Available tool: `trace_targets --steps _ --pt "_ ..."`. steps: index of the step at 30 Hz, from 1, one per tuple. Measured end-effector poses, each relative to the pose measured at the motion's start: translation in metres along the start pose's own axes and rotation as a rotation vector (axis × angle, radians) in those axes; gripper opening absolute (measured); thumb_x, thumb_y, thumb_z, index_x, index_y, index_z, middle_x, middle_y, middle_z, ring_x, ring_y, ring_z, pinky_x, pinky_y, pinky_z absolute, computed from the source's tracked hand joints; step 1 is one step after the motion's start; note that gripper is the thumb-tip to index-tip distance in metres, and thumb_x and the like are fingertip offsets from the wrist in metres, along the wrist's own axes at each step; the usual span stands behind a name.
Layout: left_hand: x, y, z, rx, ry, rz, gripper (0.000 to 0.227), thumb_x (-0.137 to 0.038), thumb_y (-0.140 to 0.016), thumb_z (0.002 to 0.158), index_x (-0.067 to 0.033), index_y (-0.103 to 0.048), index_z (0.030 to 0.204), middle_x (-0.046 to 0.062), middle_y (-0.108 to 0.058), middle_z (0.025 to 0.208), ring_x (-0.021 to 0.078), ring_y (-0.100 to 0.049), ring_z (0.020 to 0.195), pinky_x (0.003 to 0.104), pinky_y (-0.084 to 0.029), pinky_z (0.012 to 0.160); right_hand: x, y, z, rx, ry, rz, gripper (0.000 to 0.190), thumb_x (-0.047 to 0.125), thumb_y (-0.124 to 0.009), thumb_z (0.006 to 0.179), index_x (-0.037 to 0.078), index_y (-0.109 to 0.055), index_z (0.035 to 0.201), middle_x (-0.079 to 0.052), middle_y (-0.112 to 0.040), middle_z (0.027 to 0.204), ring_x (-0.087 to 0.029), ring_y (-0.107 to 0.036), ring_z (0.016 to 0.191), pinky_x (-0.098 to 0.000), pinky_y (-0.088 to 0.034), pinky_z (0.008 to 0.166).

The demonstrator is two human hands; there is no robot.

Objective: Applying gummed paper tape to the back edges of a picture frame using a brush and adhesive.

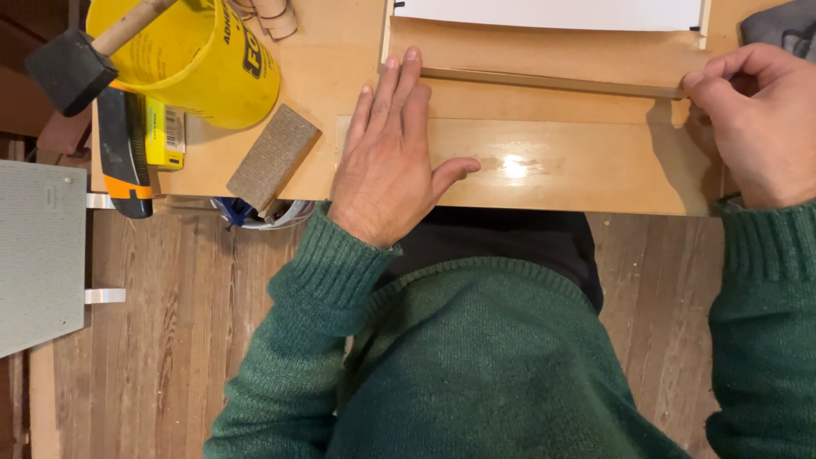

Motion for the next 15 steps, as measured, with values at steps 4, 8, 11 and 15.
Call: trace_targets --steps 4,8,11,15 --pt "0.0004 0.0002 0.0006 0.01 0.003 -0.012 0.092 -0.063 -0.068 0.095 0.0082 -0.038 0.146 0.025 -0.023 0.166 0.0395 -0.019 0.156 0.056 -0.022 0.126 -0.0017 0.0008 0.0 0.004 0.013 0.013 0.009 0.01 -0.071 0.104 0.007 -0.063 0.101 0.002 -0.066 0.091 -0.004 -0.061 0.079 -0.0183 -0.051 0.072" --pt "0.0018 0.0009 0.0003 0.008 0.005 -0.022 0.091 -0.062 -0.068 0.095 0.0079 -0.038 0.146 0.025 -0.022 0.166 0.0395 -0.019 0.156 0.056 -0.021 0.126 0.0016 0.0002 0.0001 0.001 0.016 0.008 0.009 0.011 -0.071 0.103 0.007 -0.063 0.1 0.002 -0.066 0.09 -0.004 -0.061 0.078 -0.0181 -0.051 0.071" --pt "0.0021 0.0015 -0.0004 0.007 0.003 -0.024 0.09 -0.061 -0.069 0.095 0.0072 -0.039 0.145 0.024 -0.023 0.166 0.0394 -0.019 0.156 0.056 -0.022 0.126 0.0046 -0.0006 -0.0017 -0.004 0.005 -0.01 0.008 0.011 -0.071 0.102 0.007 -0.064 0.1 0.002 -0.066 0.089 -0.004 -0.061 0.077 -0.0183 -0.05 0.07" --pt "0.0014 0.0017 -0.0005 0.004 0.004 -0.006 0.088 -0.06 -0.07 0.095 0.006 -0.039 0.145 0.023 -0.024 0.166 0.0388 -0.021 0.156 0.057 -0.023 0.125 0.0024 0.0001 -0.0017 -0.003 0.012 0.011 0.008 0.01 -0.071 0.102 0.006 -0.064 0.1 0.002 -0.066 0.09 -0.004 -0.061 0.078 -0.018 -0.05 0.07"
Point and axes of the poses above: each hand's wrist, its own z-axis towards the middle knuckle, its own y-axis out of the back of the hand, x = y × z, the point moved 1 cm from there along z, towards the middle knuckle
